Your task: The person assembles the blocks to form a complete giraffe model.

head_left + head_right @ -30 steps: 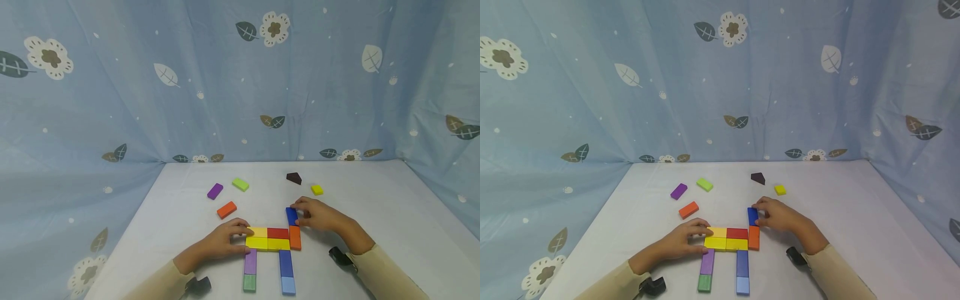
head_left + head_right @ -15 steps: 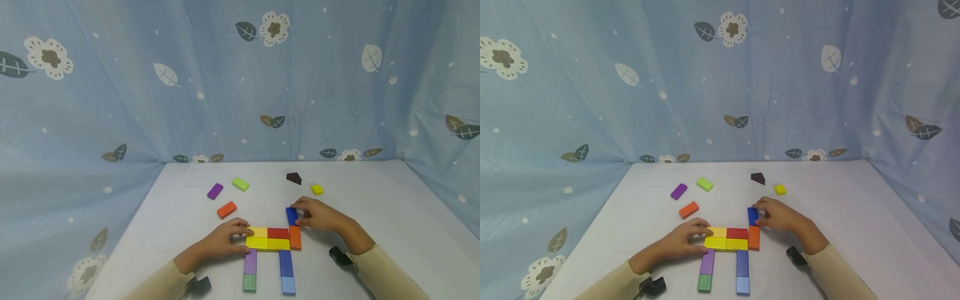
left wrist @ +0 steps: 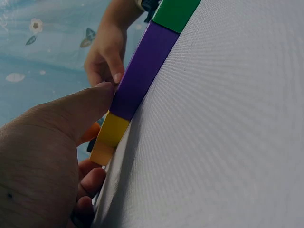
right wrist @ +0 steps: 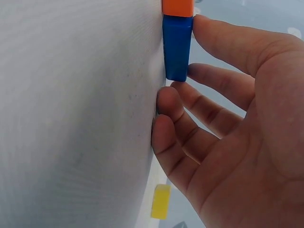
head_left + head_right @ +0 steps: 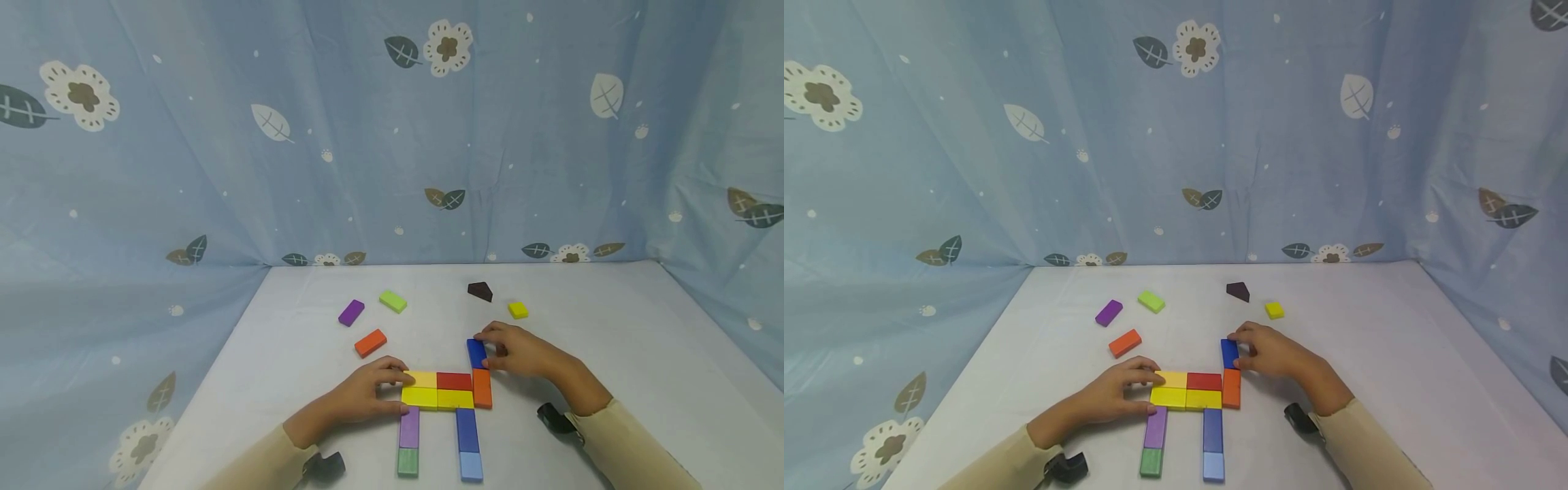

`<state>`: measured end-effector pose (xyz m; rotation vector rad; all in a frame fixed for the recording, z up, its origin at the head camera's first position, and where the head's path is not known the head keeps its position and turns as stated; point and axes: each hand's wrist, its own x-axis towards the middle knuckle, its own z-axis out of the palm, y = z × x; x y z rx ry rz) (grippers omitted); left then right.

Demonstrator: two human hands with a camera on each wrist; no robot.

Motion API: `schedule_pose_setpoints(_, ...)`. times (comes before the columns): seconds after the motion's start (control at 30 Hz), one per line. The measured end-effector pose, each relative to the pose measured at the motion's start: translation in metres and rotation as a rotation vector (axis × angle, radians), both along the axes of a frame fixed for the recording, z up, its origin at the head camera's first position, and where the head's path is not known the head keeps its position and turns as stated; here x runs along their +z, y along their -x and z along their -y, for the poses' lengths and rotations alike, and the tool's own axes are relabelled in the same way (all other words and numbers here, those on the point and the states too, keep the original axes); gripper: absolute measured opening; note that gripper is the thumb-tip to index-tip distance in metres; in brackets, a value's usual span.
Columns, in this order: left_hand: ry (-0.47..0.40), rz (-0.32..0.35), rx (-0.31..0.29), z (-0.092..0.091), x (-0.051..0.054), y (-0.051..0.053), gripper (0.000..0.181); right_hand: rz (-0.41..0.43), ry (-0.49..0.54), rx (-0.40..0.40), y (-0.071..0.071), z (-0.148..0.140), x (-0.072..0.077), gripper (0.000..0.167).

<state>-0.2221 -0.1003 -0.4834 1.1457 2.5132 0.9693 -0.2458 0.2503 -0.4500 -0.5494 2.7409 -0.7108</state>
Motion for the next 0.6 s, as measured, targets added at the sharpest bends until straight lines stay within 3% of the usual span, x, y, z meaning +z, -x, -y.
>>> schedule_pose_setpoints(0.6, -0.013, -0.005, -0.004, 0.0016, -0.0039, 0.0014, 0.045, 0.003, -0.012, -0.002, 0.0014, 0.0004, 0.0004, 0.048)
